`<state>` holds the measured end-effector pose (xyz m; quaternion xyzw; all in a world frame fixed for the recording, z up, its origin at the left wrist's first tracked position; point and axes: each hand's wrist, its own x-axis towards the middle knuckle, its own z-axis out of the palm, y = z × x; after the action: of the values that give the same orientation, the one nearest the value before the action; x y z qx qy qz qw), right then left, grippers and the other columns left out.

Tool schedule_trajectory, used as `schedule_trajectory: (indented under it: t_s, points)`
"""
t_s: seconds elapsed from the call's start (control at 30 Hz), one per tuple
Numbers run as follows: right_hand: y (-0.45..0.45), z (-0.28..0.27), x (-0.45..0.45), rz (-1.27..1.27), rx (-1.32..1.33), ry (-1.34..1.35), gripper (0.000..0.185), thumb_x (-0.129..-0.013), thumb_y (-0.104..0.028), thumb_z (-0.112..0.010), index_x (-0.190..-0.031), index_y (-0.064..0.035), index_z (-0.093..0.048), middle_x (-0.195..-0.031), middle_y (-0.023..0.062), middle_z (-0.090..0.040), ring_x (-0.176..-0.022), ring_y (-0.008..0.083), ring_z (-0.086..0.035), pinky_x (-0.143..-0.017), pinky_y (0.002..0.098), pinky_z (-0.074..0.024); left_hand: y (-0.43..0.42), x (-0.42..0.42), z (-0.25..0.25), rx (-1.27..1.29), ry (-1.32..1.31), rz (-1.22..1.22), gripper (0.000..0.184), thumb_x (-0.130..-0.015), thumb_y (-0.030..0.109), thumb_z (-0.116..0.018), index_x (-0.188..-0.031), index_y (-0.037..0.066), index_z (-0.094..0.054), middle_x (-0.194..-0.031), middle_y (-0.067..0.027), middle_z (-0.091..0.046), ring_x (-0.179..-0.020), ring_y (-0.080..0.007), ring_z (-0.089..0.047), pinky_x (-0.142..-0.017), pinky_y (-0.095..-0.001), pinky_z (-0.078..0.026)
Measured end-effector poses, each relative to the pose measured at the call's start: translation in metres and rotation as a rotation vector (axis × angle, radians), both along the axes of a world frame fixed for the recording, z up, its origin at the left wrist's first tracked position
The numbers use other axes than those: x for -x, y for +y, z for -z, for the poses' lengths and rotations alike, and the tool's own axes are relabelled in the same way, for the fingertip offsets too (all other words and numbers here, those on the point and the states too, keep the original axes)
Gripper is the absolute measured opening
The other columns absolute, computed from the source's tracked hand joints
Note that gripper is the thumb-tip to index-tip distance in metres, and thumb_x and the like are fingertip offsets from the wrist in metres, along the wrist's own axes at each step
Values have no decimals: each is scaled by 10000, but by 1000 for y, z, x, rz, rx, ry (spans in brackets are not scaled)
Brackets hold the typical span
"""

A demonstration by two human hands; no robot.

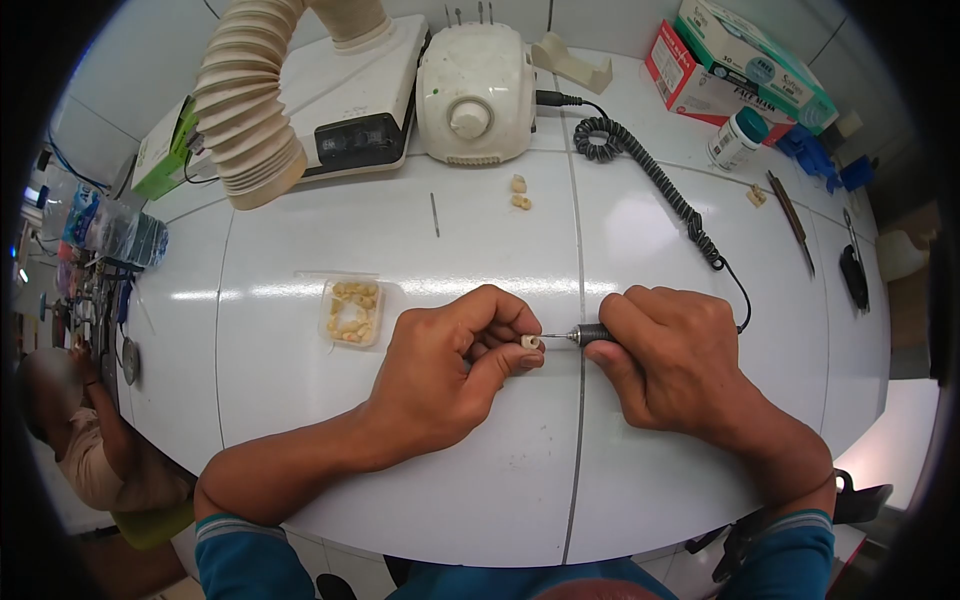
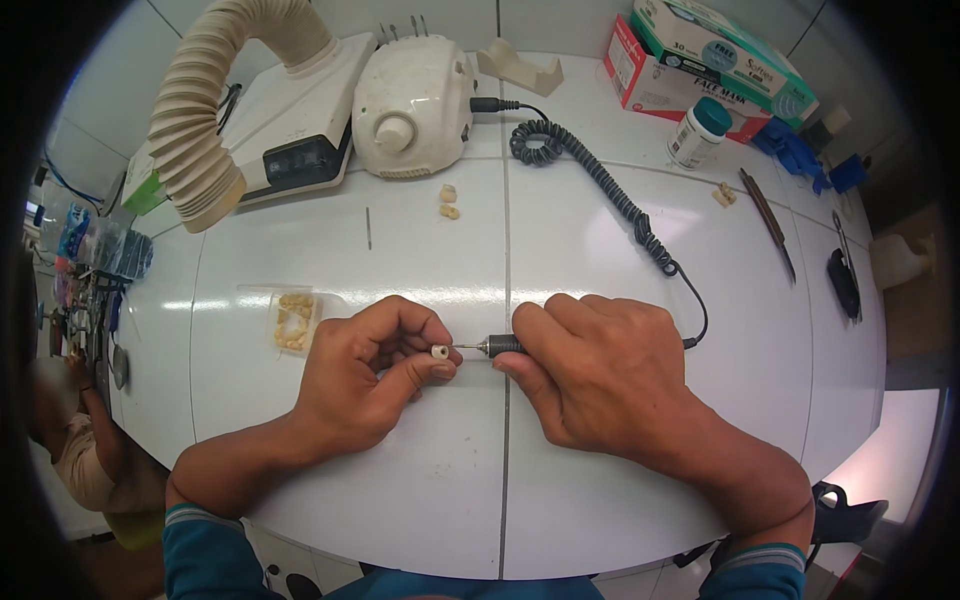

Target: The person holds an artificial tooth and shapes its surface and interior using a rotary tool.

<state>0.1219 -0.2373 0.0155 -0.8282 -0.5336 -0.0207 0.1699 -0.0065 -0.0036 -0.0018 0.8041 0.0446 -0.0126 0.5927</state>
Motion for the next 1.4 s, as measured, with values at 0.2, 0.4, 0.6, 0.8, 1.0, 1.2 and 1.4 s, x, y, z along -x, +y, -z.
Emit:
schedule_trajectory:
  t_s: [0.2, 0.4, 0.6, 0.8, 1.0, 1.2, 1.4]
  points:
    - [0, 0, -1, -9, 0, 19, 310, -1025, -344, -795, -892, -105, -647, -719, 58, -599, -584, 276, -632, -544, 436, -467, 0, 0, 0, -2, -6, 2, 127, -1041, -64, -718, -1164, -57, -690, -1055, -127, -836, -937, -113, -790, -760, -249, -605]
    - [0, 0, -1, -12, 4, 13, 311, -1026, -344, -794, -895, -104, -646, -717, 57, -596, -583, 276, -631, -536, 435, -461, 0, 0, 0, -11, -9, 9, 124, -1045, -55, -726, -1163, -50, -691, -1060, -128, -838, -952, -122, -794, -780, -253, -612]
    - [-1, 1, 0, -5, -3, 22, 310, -1021, -345, -798, -905, -101, -645, -715, 60, -595, -584, 283, -631, -535, 436, -460, 1, 0, 1, -16, -3, 13, 126, -1049, -51, -727, -1169, -46, -687, -1063, -130, -838, -972, -128, -796, -801, -260, -618]
    - [-1, -1, -1, -9, 10, 37, 308, -1022, -343, -798, -904, -103, -644, -718, 60, -598, -587, 285, -633, -540, 436, -466, 0, 0, -1, -31, 7, 7, 123, -1046, -44, -735, -1160, -45, -690, -1045, -123, -840, -928, -113, -786, -776, -256, -606]
    - [0, -1, 0, -6, 13, 28, 310, -1020, -346, -801, -904, -103, -646, -724, 60, -603, -591, 283, -637, -540, 436, -467, 0, 0, 1, -33, -20, 11, 121, -1042, -40, -739, -1154, -44, -693, -1033, -124, -841, -881, -99, -767, -747, -252, -594]
    - [-1, -1, -2, -21, 10, 31, 304, -1022, -343, -800, -908, -104, -651, -724, 60, -604, -591, 278, -638, -540, 430, -467, 0, 0, 1, -21, -15, 6, 121, -1042, -44, -736, -1155, -44, -692, -1034, -126, -840, -899, -109, -778, -751, -253, -600]
    - [-1, -2, -2, -33, 23, 44, 308, -1028, -355, -794, -914, -104, -657, -724, 58, -607, -591, 276, -640, -541, 433, -468, 1, 0, 1, -25, -11, 5, 125, -1045, -40, -742, -1159, -46, -689, -1032, -122, -834, -920, -113, -786, -756, -252, -608]
